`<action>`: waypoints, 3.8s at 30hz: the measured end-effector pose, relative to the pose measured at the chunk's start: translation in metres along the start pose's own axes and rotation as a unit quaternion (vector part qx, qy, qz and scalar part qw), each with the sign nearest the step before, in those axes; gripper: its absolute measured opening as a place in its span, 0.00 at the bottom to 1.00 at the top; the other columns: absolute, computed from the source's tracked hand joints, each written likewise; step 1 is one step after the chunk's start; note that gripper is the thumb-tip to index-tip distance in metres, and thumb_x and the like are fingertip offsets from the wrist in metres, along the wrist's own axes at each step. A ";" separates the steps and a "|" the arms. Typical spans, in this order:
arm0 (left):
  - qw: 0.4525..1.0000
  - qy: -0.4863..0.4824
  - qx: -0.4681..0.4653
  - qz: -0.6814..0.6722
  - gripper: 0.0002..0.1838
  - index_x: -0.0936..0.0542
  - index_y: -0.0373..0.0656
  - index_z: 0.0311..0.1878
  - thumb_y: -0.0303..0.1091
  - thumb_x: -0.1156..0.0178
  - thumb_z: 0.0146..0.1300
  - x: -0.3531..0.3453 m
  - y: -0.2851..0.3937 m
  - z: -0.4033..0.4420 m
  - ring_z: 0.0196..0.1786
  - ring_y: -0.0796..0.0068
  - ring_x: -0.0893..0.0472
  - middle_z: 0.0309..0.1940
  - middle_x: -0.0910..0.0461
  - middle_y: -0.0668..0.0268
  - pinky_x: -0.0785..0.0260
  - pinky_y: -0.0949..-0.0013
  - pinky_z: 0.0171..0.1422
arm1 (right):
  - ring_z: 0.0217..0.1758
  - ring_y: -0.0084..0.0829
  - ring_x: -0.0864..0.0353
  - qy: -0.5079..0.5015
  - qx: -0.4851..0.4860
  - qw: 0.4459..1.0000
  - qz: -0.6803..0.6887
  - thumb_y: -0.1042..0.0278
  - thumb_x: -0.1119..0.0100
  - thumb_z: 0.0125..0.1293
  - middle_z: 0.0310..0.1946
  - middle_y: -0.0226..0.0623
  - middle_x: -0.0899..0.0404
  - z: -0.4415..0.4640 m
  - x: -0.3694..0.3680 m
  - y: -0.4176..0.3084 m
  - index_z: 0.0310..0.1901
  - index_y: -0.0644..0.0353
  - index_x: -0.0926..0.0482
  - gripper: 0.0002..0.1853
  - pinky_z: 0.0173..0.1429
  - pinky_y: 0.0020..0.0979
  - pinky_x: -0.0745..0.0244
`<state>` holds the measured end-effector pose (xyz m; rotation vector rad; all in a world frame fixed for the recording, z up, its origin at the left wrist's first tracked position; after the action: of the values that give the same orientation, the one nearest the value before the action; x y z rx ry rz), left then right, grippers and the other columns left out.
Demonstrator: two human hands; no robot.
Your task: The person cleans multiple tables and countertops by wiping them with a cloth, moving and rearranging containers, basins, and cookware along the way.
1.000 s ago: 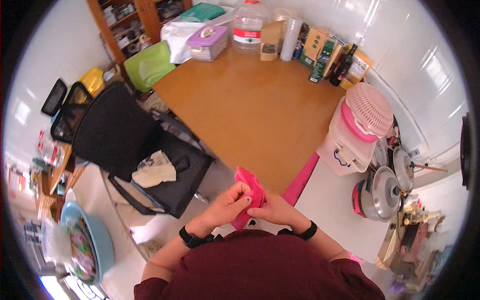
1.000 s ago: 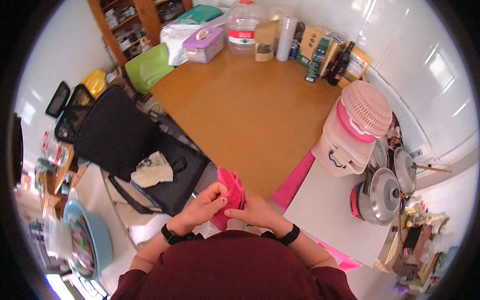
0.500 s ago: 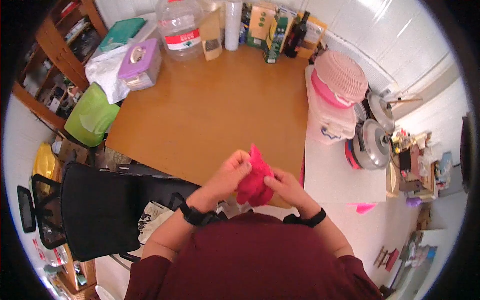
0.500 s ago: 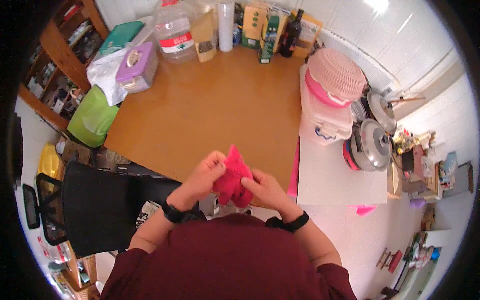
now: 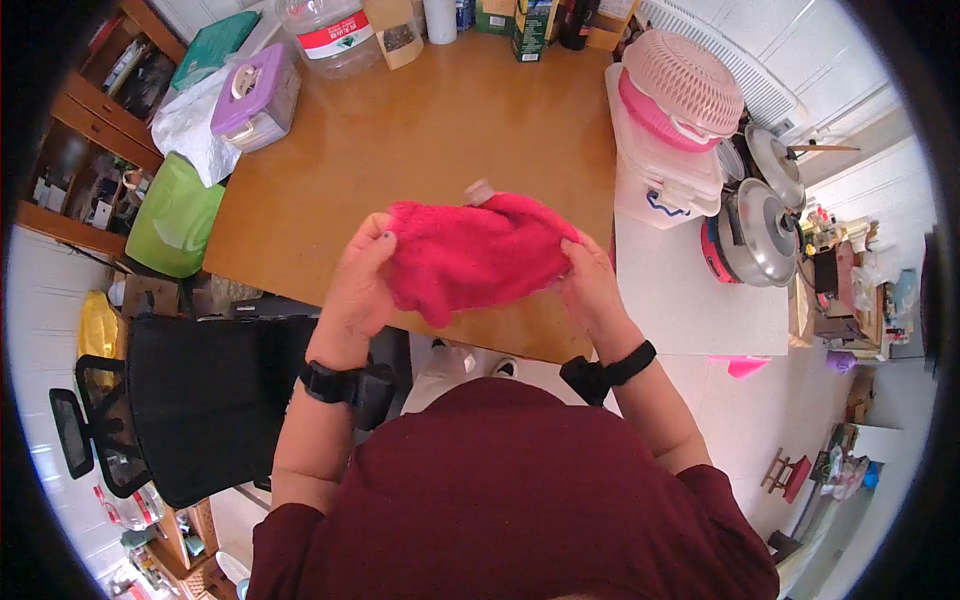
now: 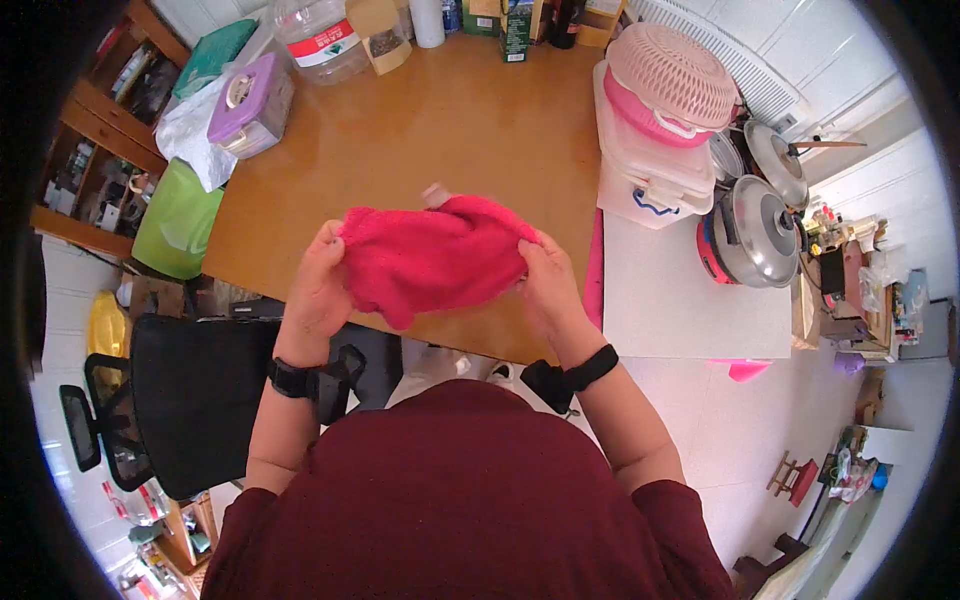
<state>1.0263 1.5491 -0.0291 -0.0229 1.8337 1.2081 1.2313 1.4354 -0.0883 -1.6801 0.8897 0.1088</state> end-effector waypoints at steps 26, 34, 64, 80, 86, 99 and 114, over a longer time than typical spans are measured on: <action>0.878 0.127 -0.035 0.461 0.16 0.25 0.40 0.49 0.22 0.43 0.56 0.261 0.065 0.023 0.48 0.75 0.24 0.43 0.22 0.67 0.31 0.70 0.53 | 0.48 0.31 0.23 -0.093 0.105 0.866 -0.480 0.70 0.45 0.60 0.45 0.40 0.22 0.092 -0.078 0.067 0.44 0.61 0.22 0.11 0.53 0.28 0.30; 0.629 0.306 0.078 0.711 0.29 0.26 0.40 0.52 0.45 0.34 0.49 0.281 0.047 0.043 0.46 0.58 0.21 0.40 0.20 0.53 0.29 0.62 0.49 | 0.51 0.38 0.24 0.051 0.087 0.759 -0.643 0.66 0.43 0.58 0.43 0.45 0.22 0.062 0.048 0.036 0.45 0.62 0.22 0.14 0.53 0.35 0.28; 0.488 0.027 -0.043 0.871 0.33 0.40 0.56 0.68 0.53 0.48 0.60 0.170 -0.018 0.175 0.73 0.54 0.51 0.71 0.49 0.59 0.59 0.42 0.71 | 0.64 0.51 0.40 0.370 0.125 0.623 -0.678 0.61 0.45 0.61 0.58 0.54 0.36 0.088 0.133 0.024 0.60 0.69 0.39 0.29 0.66 0.44 0.43; 0.662 0.436 -0.093 0.602 0.22 0.32 0.36 0.55 0.41 0.52 0.64 0.361 0.185 0.368 0.53 0.46 0.28 0.48 0.26 0.45 0.38 0.52 0.59 | 0.63 0.50 0.39 0.387 0.084 0.614 -0.682 0.65 0.49 0.63 0.60 0.52 0.39 0.094 0.125 0.025 0.62 0.68 0.42 0.28 0.67 0.42 0.43; 0.530 0.466 -0.150 0.692 0.35 0.41 0.37 0.66 0.49 0.50 0.61 0.358 0.170 0.412 0.65 0.52 0.38 0.63 0.37 0.49 0.45 0.52 0.67 | 0.64 0.50 0.40 0.386 0.093 0.640 -0.658 0.67 0.49 0.63 0.60 0.53 0.39 0.096 0.131 0.026 0.62 0.69 0.42 0.27 0.68 0.42 0.44; 0.494 0.118 -0.081 0.858 0.32 0.34 0.53 0.62 0.43 0.39 0.52 0.251 0.089 0.340 0.66 0.57 0.39 0.63 0.36 0.58 0.43 0.48 0.63 | 0.63 0.52 0.39 0.382 0.079 0.617 -0.684 0.64 0.50 0.64 0.60 0.54 0.39 0.094 0.120 0.022 0.62 0.68 0.43 0.28 0.66 0.43 0.42; 0.528 0.102 -0.150 0.830 0.26 0.26 0.53 0.56 0.44 0.38 0.52 0.267 0.094 0.437 0.57 0.59 0.29 0.54 0.27 0.64 0.34 0.55 0.58 | 0.62 0.51 0.37 0.368 0.090 0.624 -0.683 0.63 0.51 0.65 0.60 0.54 0.39 0.098 0.112 0.021 0.62 0.67 0.42 0.28 0.65 0.43 0.40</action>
<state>1.1189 2.0354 -0.1905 1.8489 1.3960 2.7975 1.3346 1.4647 -0.1942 -1.7726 -0.0940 -1.7526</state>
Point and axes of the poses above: each hand's wrist, its own z-axis towards the middle knuckle, its own x-axis out of the back of the hand, y = z × x, the point moved 7 cm from there along z, towards the middle knuckle
